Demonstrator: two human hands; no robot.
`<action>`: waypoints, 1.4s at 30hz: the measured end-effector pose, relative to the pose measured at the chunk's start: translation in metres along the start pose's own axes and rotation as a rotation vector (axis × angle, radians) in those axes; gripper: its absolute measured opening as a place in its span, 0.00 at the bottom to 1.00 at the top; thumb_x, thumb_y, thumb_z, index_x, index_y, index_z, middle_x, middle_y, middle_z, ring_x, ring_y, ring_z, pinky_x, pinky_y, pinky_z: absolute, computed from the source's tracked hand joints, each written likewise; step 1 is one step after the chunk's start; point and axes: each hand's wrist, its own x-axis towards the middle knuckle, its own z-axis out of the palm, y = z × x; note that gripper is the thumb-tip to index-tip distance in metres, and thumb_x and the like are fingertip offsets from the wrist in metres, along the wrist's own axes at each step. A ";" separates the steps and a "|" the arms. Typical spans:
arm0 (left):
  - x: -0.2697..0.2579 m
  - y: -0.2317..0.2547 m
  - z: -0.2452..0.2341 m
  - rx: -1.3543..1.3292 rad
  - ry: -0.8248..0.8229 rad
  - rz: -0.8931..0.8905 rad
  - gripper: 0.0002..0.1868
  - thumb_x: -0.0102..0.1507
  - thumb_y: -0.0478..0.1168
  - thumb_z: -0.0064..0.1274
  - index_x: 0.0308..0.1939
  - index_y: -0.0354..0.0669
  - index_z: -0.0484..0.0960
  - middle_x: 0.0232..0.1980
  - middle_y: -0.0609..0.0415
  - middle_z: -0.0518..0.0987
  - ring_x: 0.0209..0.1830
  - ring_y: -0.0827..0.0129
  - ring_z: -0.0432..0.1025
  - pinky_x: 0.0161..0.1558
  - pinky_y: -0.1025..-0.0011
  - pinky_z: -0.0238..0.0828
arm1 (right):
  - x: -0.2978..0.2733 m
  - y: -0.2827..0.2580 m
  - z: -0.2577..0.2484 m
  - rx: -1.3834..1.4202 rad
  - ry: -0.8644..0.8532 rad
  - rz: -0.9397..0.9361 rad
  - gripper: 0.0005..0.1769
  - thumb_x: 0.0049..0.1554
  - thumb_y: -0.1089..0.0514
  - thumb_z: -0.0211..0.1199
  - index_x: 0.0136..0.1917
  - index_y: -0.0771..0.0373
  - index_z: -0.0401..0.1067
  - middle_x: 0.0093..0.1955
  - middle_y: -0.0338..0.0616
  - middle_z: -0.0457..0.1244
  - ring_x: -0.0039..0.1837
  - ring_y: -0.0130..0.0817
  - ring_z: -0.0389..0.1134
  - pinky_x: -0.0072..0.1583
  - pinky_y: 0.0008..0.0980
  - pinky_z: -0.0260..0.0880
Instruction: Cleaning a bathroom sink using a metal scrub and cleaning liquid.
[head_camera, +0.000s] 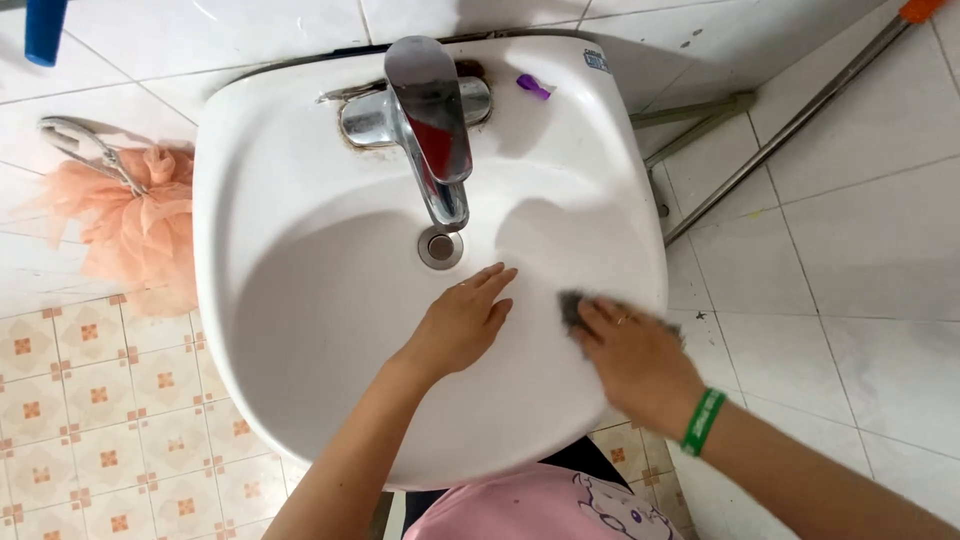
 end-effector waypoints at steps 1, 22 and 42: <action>0.002 0.010 0.000 -0.001 -0.004 0.005 0.25 0.69 0.43 0.44 0.70 0.44 0.69 0.75 0.45 0.68 0.69 0.50 0.67 0.67 0.58 0.63 | 0.002 0.008 -0.005 0.002 -0.001 0.006 0.29 0.62 0.55 0.44 0.77 0.55 0.58 0.85 0.50 0.42 0.82 0.47 0.39 0.76 0.49 0.36; -0.013 0.063 0.042 -0.191 -0.408 0.064 0.41 0.54 0.27 0.38 0.75 0.38 0.62 0.71 0.38 0.71 0.71 0.50 0.65 0.70 0.60 0.60 | -0.004 -0.031 0.035 -0.261 0.216 0.270 0.26 0.61 0.55 0.46 0.66 0.76 0.64 0.76 0.68 0.50 0.77 0.57 0.48 0.75 0.52 0.44; 0.057 0.043 0.061 0.172 -0.021 0.115 0.39 0.56 0.28 0.41 0.73 0.24 0.55 0.78 0.33 0.53 0.81 0.50 0.45 0.74 0.49 0.39 | 0.069 0.029 -0.006 -0.358 0.534 0.048 0.31 0.60 0.57 0.47 0.73 0.75 0.57 0.82 0.61 0.42 0.84 0.50 0.37 0.79 0.48 0.36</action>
